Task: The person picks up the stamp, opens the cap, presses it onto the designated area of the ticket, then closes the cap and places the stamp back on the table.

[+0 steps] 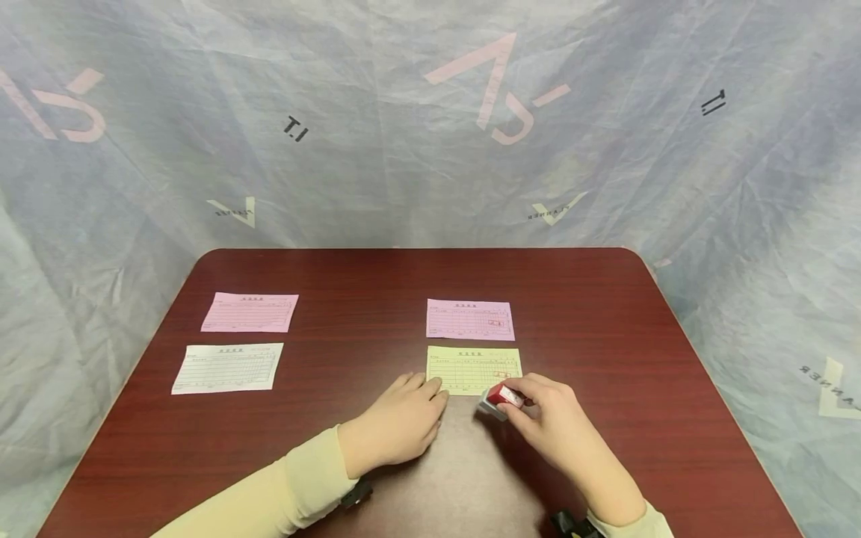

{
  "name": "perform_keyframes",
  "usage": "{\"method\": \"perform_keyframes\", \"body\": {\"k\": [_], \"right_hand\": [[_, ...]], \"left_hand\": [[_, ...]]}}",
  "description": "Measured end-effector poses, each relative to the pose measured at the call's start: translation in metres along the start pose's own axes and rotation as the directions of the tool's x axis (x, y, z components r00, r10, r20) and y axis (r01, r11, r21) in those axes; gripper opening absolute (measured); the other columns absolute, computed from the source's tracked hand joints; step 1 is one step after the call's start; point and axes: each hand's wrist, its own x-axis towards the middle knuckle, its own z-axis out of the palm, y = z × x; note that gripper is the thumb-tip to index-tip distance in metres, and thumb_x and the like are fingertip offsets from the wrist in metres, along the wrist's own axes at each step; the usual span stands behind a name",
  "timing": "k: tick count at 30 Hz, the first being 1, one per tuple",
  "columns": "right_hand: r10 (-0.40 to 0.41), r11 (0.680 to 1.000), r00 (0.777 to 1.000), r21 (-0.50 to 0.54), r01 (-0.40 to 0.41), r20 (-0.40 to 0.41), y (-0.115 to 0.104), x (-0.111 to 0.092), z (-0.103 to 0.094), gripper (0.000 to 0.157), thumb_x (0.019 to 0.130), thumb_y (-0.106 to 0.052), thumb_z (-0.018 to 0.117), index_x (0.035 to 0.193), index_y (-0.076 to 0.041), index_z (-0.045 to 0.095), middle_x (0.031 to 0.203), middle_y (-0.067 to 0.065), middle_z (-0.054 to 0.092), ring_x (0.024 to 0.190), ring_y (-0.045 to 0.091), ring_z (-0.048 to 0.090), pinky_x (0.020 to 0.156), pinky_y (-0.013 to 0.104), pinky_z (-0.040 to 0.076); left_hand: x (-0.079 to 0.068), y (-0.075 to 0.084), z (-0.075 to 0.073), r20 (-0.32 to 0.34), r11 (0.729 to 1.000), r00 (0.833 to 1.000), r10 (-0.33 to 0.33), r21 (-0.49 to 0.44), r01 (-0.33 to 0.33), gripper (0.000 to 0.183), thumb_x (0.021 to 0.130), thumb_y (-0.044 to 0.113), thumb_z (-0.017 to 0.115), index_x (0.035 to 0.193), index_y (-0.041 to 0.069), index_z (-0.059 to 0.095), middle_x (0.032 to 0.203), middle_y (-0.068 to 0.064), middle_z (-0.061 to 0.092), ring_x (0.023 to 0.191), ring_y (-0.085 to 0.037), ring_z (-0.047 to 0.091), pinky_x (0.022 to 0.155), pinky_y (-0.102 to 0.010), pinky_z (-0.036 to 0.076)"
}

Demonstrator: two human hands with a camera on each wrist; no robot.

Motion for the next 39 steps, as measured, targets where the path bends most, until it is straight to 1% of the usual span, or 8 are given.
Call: {"method": "perform_keyframes", "body": {"k": [2, 5, 11, 15, 21, 26, 32, 39], "right_hand": [[0.002, 1.0, 1.0, 0.006, -0.002, 0.007, 0.0, 0.0, 0.0, 0.035, 0.071, 0.005, 0.087, 0.102, -0.006, 0.075, 0.087, -0.011, 0.065, 0.072, 0.003, 0.06, 0.066, 0.017, 0.052], [0.002, 1.0, 1.0, 0.012, -0.002, 0.01, -0.001, 0.001, 0.001, 0.035, 0.071, 0.006, 0.087, 0.102, -0.006, 0.075, 0.087, -0.012, 0.065, 0.071, 0.003, 0.06, 0.065, 0.018, 0.052], [-0.019, 0.999, 1.0, 0.042, 0.019, 0.006, -0.002, 0.003, 0.006, 0.035, 0.07, 0.006, 0.087, 0.101, -0.005, 0.075, 0.087, -0.01, 0.066, 0.072, 0.004, 0.061, 0.064, 0.019, 0.053], [-0.031, 0.998, 0.999, 0.061, 0.03, 0.012, -0.005, 0.005, 0.01, 0.034, 0.071, 0.005, 0.087, 0.101, -0.006, 0.075, 0.09, -0.007, 0.069, 0.073, 0.006, 0.063, 0.063, 0.019, 0.054], [-0.034, 0.997, 0.999, 0.069, 0.034, 0.008, -0.009, 0.007, 0.012, 0.034, 0.072, 0.005, 0.087, 0.1, -0.008, 0.075, 0.092, -0.006, 0.069, 0.074, 0.006, 0.063, 0.063, 0.02, 0.053], [-0.062, 0.995, 0.998, 0.079, 0.061, 0.014, -0.012, 0.01, 0.016, 0.034, 0.072, 0.004, 0.087, 0.102, -0.009, 0.075, 0.093, -0.005, 0.071, 0.077, 0.008, 0.065, 0.068, 0.018, 0.053], [-0.084, 0.992, 0.996, 0.093, 0.081, 0.03, -0.014, 0.014, 0.019, 0.035, 0.074, 0.003, 0.087, 0.103, -0.011, 0.075, 0.093, -0.007, 0.07, 0.078, 0.008, 0.065, 0.068, 0.02, 0.053], [-0.083, 0.99, 0.995, 0.12, 0.076, 0.054, -0.017, 0.014, 0.022, 0.035, 0.075, 0.004, 0.085, 0.103, -0.014, 0.073, 0.09, -0.01, 0.066, 0.075, 0.006, 0.061, 0.066, 0.02, 0.05]], "left_hand": [[-0.004, 0.0, -0.001, -0.028, 1.0, 1.0, 0.007, 0.007, -0.007, 0.031, 0.1, 0.029, 0.058, 0.122, 0.009, 0.069, 0.11, -0.002, 0.062, 0.101, -0.023, 0.055, 0.093, -0.039, 0.043], [-0.01, -0.001, -0.002, -0.052, 1.0, 0.998, 0.023, 0.008, -0.022, 0.028, 0.099, 0.03, 0.061, 0.117, 0.011, 0.07, 0.104, -0.001, 0.062, 0.096, -0.021, 0.055, 0.09, -0.038, 0.043], [-0.015, 0.001, -0.006, -0.096, 0.998, 0.994, 0.058, -0.004, -0.059, 0.023, 0.097, 0.029, 0.062, 0.114, 0.015, 0.069, 0.103, 0.001, 0.063, 0.099, -0.022, 0.058, 0.097, -0.04, 0.043], [-0.019, 0.001, -0.012, -0.085, 0.997, 0.994, 0.069, -0.02, -0.071, 0.025, 0.099, 0.029, 0.06, 0.117, 0.013, 0.069, 0.106, 0.001, 0.066, 0.098, -0.02, 0.059, 0.088, -0.036, 0.046], [-0.03, -0.001, -0.015, -0.063, 0.995, 0.998, 0.028, -0.089, -0.034, 0.033, 0.1, 0.03, 0.061, 0.127, 0.012, 0.067, 0.115, 0.001, 0.066, 0.104, -0.018, 0.059, 0.085, -0.034, 0.047], [-0.041, -0.004, -0.012, -0.064, 0.992, 0.998, -0.005, -0.128, -0.003, 0.036, 0.1, 0.029, 0.061, 0.131, 0.011, 0.065, 0.123, -0.002, 0.065, 0.111, -0.021, 0.059, 0.088, -0.037, 0.049], [-0.054, -0.008, -0.012, -0.061, 0.985, 0.996, -0.059, -0.165, 0.048, 0.038, 0.1, 0.027, 0.06, 0.133, 0.009, 0.065, 0.132, -0.007, 0.062, 0.118, -0.025, 0.058, 0.094, -0.041, 0.048], [-0.067, -0.012, -0.011, -0.107, 0.984, 0.99, -0.094, -0.163, 0.076, 0.036, 0.098, 0.025, 0.063, 0.129, 0.008, 0.067, 0.127, -0.006, 0.064, 0.112, -0.024, 0.059, 0.091, -0.04, 0.049]]}}
